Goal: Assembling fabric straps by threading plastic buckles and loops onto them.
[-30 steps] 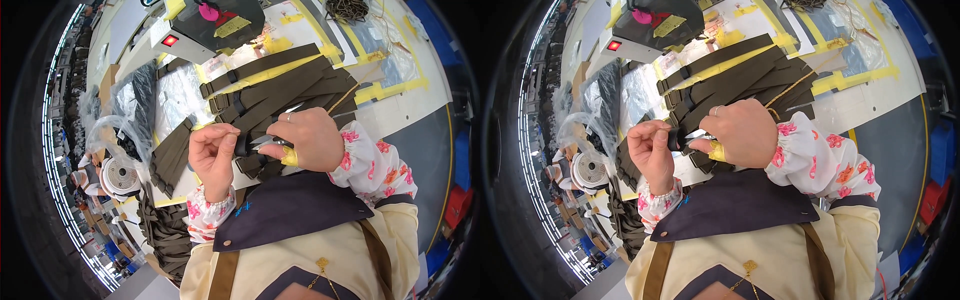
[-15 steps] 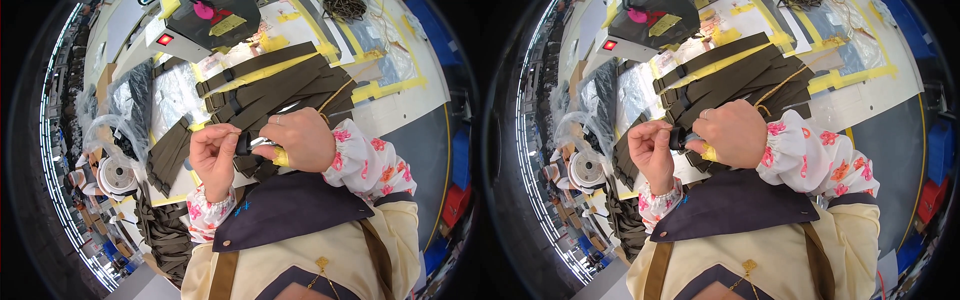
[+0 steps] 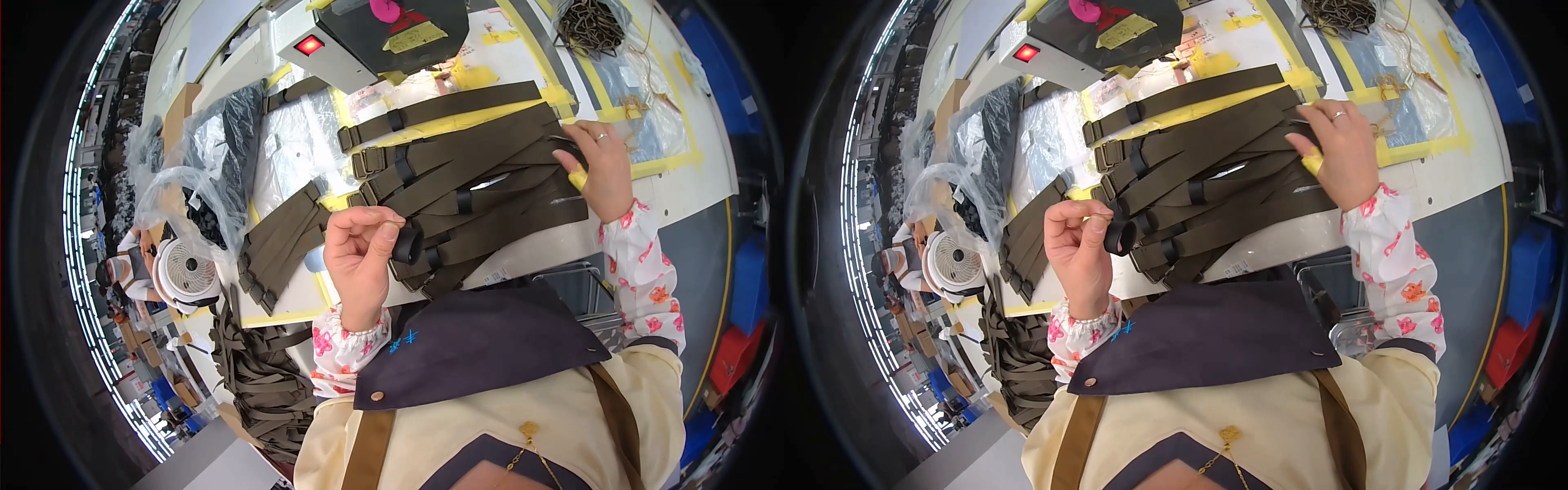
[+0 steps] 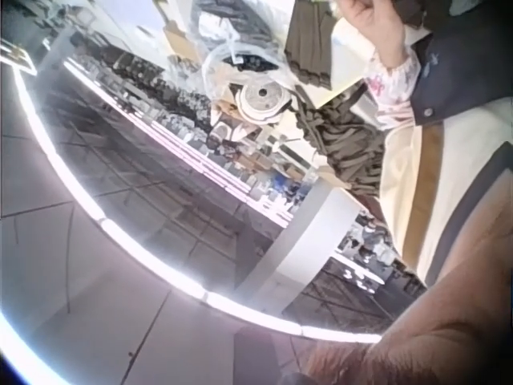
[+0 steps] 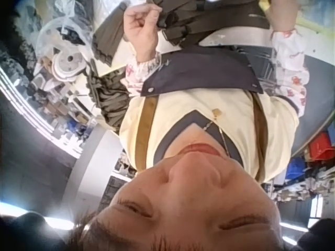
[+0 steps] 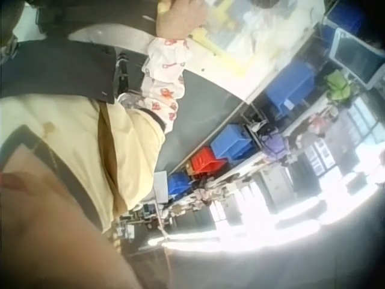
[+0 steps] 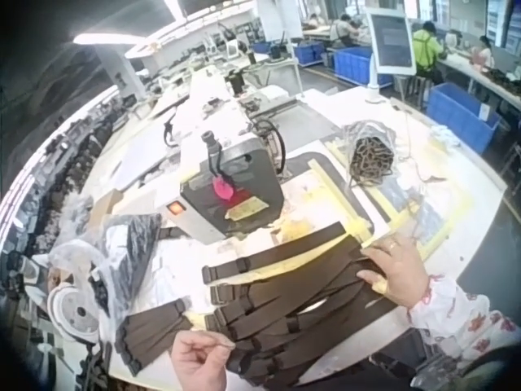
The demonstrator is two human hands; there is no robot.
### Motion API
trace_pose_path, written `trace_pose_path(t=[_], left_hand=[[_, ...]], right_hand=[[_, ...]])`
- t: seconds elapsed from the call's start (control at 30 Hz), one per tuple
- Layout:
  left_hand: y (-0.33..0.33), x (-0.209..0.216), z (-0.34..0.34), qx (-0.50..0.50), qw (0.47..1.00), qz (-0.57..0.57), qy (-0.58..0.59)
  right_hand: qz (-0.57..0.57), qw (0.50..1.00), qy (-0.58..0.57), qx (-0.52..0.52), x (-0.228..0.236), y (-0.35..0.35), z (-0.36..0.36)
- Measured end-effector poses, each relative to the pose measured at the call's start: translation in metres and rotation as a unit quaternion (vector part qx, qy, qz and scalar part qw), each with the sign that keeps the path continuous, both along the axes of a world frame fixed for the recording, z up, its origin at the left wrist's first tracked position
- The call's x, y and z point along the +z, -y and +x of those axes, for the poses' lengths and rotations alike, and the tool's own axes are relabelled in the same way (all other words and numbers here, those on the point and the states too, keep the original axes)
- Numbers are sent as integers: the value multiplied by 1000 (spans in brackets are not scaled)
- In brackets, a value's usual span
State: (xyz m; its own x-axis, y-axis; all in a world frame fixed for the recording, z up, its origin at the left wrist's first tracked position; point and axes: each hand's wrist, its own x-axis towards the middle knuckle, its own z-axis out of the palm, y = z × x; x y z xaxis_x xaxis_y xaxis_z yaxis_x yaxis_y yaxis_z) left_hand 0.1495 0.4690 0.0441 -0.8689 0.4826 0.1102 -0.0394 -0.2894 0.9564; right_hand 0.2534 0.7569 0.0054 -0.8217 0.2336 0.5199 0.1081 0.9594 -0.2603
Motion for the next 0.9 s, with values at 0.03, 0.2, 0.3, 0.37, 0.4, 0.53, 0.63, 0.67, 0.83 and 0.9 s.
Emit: trace_pose_path(t=[0.03, 0.2, 0.3, 0.37, 0.4, 0.53, 0.63, 0.67, 0.83, 0.9], left_hand=[[-1, -1, 1, -3, 1000, -1, -2], [13, -5, 8, -13, 1000, -2, 20], [33, -4, 10, -23, 995, -20, 93], [49, -6, 10, -30, 992, -19, 117], [57, -8, 10, -47, 988, -21, 144], [82, -19, 9, -77, 975, -2, 210], [111, -31, 2, -63, 975, -31, 210], [120, -36, -3, -61, 978, -44, 193], [150, -48, -26, -98, 969, -63, 218], [159, -67, -41, -131, 963, -54, 231]], right_hand=[[-81, 995, -12, 48, 3, 11, -2], [-538, 791, 105, 274, 24, 107, -27], [-542, 759, 150, 329, 25, 139, -43], [-551, 737, 179, 349, 23, 153, -46], [-551, 739, 178, 344, 22, 161, -46], [-595, 720, 144, 326, 17, 183, -38], [-633, 716, 127, 268, 18, 189, -16], [-660, 697, 118, 255, 17, 189, -3], [-746, 656, 113, 12, -2, 188, 104], [-749, 651, 53, -108, -28, 194, 144]])
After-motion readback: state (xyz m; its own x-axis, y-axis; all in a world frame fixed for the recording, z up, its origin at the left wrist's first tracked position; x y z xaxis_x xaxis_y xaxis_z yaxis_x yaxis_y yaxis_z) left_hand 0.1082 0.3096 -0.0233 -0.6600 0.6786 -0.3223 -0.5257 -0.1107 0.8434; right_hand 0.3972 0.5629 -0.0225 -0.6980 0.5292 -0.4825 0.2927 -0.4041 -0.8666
